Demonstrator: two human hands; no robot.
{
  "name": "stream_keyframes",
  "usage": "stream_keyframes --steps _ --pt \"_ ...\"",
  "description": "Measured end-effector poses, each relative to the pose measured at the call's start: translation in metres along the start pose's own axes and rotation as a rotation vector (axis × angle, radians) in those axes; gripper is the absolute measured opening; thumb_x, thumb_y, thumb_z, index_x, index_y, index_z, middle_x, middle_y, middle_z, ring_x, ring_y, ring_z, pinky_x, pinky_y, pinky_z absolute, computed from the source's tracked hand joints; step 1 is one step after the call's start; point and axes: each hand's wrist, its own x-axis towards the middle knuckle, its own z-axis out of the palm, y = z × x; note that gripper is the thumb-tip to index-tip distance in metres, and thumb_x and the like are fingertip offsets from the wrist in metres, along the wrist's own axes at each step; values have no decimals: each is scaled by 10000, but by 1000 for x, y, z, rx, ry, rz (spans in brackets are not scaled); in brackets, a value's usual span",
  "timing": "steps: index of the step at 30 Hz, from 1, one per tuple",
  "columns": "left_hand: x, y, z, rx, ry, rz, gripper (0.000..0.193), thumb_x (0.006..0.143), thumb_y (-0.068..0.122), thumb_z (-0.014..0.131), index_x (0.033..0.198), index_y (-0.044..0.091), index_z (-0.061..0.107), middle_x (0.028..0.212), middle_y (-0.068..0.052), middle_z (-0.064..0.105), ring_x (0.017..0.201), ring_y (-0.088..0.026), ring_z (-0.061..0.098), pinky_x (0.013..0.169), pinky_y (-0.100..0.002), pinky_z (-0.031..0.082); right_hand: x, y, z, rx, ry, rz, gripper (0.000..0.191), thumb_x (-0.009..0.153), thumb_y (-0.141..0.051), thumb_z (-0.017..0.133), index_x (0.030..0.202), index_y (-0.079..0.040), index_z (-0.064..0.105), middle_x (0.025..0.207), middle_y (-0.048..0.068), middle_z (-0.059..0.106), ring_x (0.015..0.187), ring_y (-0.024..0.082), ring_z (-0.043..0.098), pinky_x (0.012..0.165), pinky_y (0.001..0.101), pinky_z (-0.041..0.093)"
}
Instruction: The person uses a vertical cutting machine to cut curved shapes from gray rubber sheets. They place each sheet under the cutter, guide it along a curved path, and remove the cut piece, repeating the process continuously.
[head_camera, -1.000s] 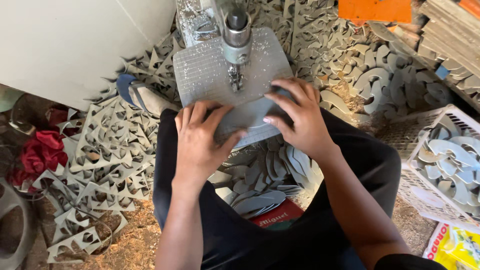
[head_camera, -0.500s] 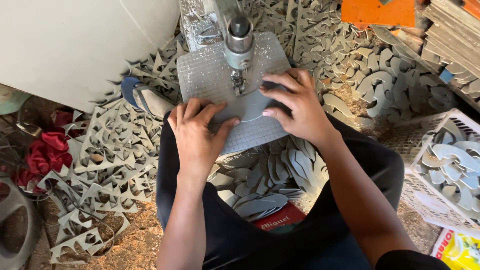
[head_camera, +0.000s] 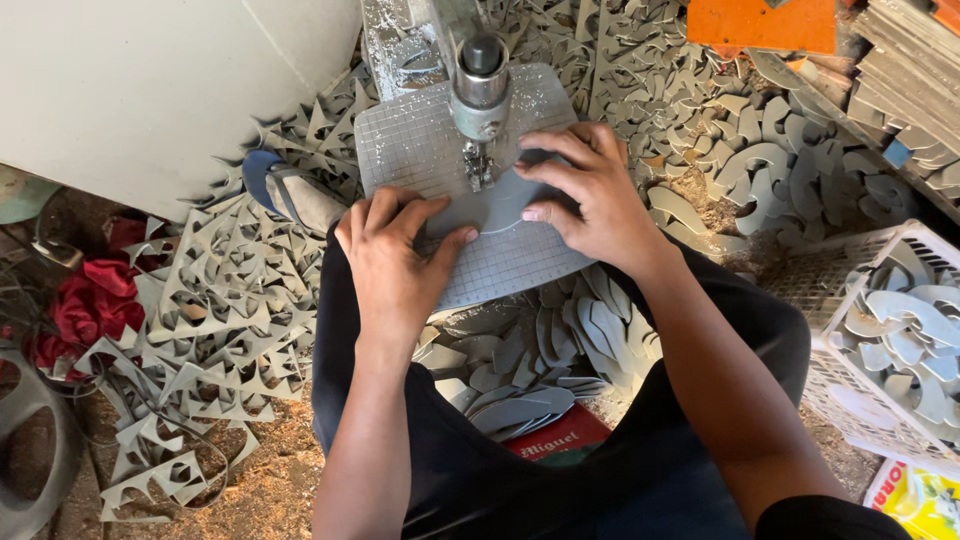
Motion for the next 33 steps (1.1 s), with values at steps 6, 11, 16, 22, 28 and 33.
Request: stream_keyframes --steps 6,11,16,22,28,33 --pt "0 1 -1 -1 8 11 391 741 308 929 1046 115 780 1022 -37 648 1050 -276 586 1032 -454 371 5 3 0 -20 -16 -13 424 842 -326 840 1208 -133 749 1456 -30 606 1328 327 441 1150 505 324" --pt "1 0 0 -4 14 13 387 728 308 929 1031 115 785 1004 -30 656 1048 -276 590 1028 -452 372 8 4 1 -17 -27 -17 424 845 -312 846 1220 -140 750 1465 -40 597 1323 320 436 1151 512 321" --pt "2 -1 1 -9 30 8 379 726 300 930 1034 124 797 1021 -21 667 1052 -257 595 1022 -433 368 5 3 3 -22 -32 13 423 831 -308 848 1210 -148 749 1465 -48 591 1322 318 436 1143 512 323" --pt "5 -2 0 1 3 -15 396 694 317 936 1024 138 811 1010 -13 674 1033 -252 594 1035 -439 345 7 6 5 -21 -20 0 427 846 -307 852 1222 -140 737 1474 -40 584 1311 313 432 1153 508 319" --pt "9 -3 -1 1 0 2 388 703 328 935 1031 159 815 1022 -6 680 1039 -254 596 1046 -434 347 8 5 3 -48 -20 14 427 840 -310 856 1214 -139 741 1466 -49 583 1303 306 438 1131 508 314" --pt "13 -9 -2 16 -13 47 403 713 358 925 1053 169 819 1056 -6 695 1061 -265 597 1046 -441 345 5 -1 2 -92 -6 18 393 869 -332 843 1197 -145 733 1463 -46 583 1288 295 450 1121 510 336"
